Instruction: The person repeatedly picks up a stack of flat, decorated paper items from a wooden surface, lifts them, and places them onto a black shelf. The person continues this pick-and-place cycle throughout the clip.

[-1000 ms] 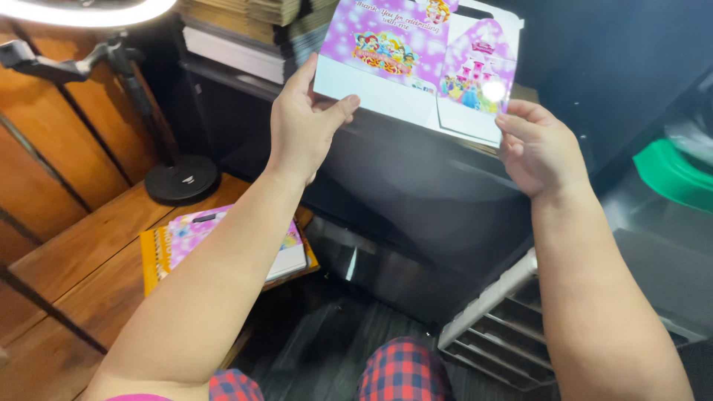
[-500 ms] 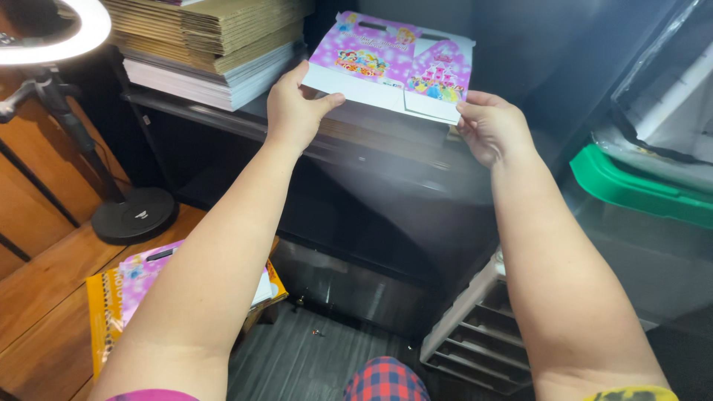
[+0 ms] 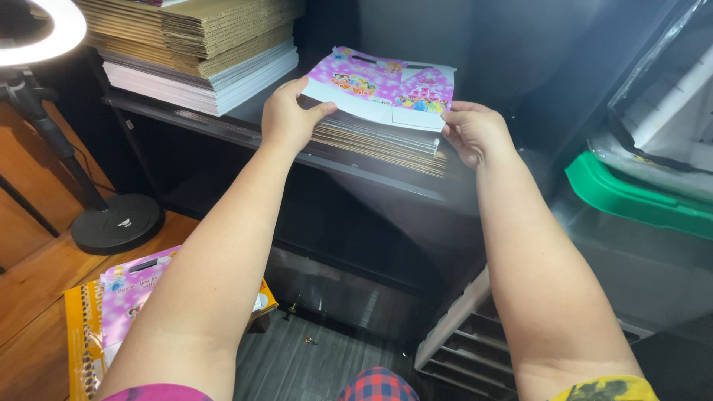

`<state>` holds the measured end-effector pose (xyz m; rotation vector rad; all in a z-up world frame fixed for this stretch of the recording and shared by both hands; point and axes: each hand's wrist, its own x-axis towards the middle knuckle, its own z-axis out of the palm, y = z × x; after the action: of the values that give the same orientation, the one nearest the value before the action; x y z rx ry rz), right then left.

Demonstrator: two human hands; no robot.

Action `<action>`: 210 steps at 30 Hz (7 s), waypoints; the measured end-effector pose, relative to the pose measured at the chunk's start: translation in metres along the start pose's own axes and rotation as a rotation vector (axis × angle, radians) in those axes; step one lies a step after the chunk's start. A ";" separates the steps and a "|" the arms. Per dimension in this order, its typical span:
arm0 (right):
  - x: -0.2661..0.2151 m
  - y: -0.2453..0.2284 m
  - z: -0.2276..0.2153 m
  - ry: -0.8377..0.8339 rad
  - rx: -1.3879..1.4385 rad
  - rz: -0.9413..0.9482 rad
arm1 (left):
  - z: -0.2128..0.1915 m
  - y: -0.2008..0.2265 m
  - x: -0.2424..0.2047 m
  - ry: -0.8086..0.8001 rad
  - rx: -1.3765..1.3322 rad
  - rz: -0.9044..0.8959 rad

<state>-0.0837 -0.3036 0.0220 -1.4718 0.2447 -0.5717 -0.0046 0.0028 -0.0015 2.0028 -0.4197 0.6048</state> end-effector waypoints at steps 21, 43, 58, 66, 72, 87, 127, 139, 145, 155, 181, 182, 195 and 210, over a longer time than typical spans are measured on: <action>-0.011 0.009 0.005 0.096 -0.301 -0.037 | 0.003 0.000 -0.005 -0.082 0.044 -0.116; 0.020 0.022 -0.007 0.147 -0.350 -0.059 | 0.010 -0.025 0.001 -0.057 0.081 -0.056; -0.133 -0.020 0.024 -0.138 0.425 -0.294 | -0.081 -0.152 -0.194 0.319 -0.013 -0.046; -0.165 0.110 0.093 -0.487 0.490 -0.149 | -0.144 -0.246 -0.312 0.562 0.090 -0.347; -0.190 0.229 0.159 -0.499 0.210 0.133 | -0.167 -0.290 -0.362 0.689 0.126 -0.487; -0.253 0.294 0.212 -0.516 -0.254 0.112 | -0.163 -0.315 -0.366 0.680 -0.127 -0.637; -0.244 0.329 0.220 -0.531 -0.488 -0.001 | -0.175 -0.293 -0.366 0.440 -0.023 -0.665; -0.249 0.323 0.216 -0.558 -0.653 -0.083 | -0.182 -0.272 -0.365 0.398 -0.043 -0.747; -0.253 0.335 0.221 -0.559 -0.865 -0.273 | -0.183 -0.263 -0.364 0.399 -0.022 -0.770; -0.256 0.338 0.225 -0.545 -0.946 -0.340 | -0.180 -0.260 -0.356 0.459 0.047 -0.703; -0.239 0.296 0.222 -0.499 -0.725 -0.038 | -0.183 -0.237 -0.348 0.544 -0.553 -0.744; -0.244 0.287 0.223 -0.501 -0.694 -0.018 | -0.184 -0.233 -0.347 0.558 -0.576 -0.728; -0.262 0.227 0.216 -0.511 -0.179 0.157 | -0.194 -0.218 -0.341 0.556 -0.652 -0.771; -0.252 0.139 0.189 -0.513 0.128 0.151 | -0.215 -0.167 -0.317 0.522 -0.756 -0.602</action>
<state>-0.1742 -0.0133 -0.1409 -1.4108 -0.0825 -0.0749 -0.2281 0.2845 -0.2137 1.0967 0.2526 0.4590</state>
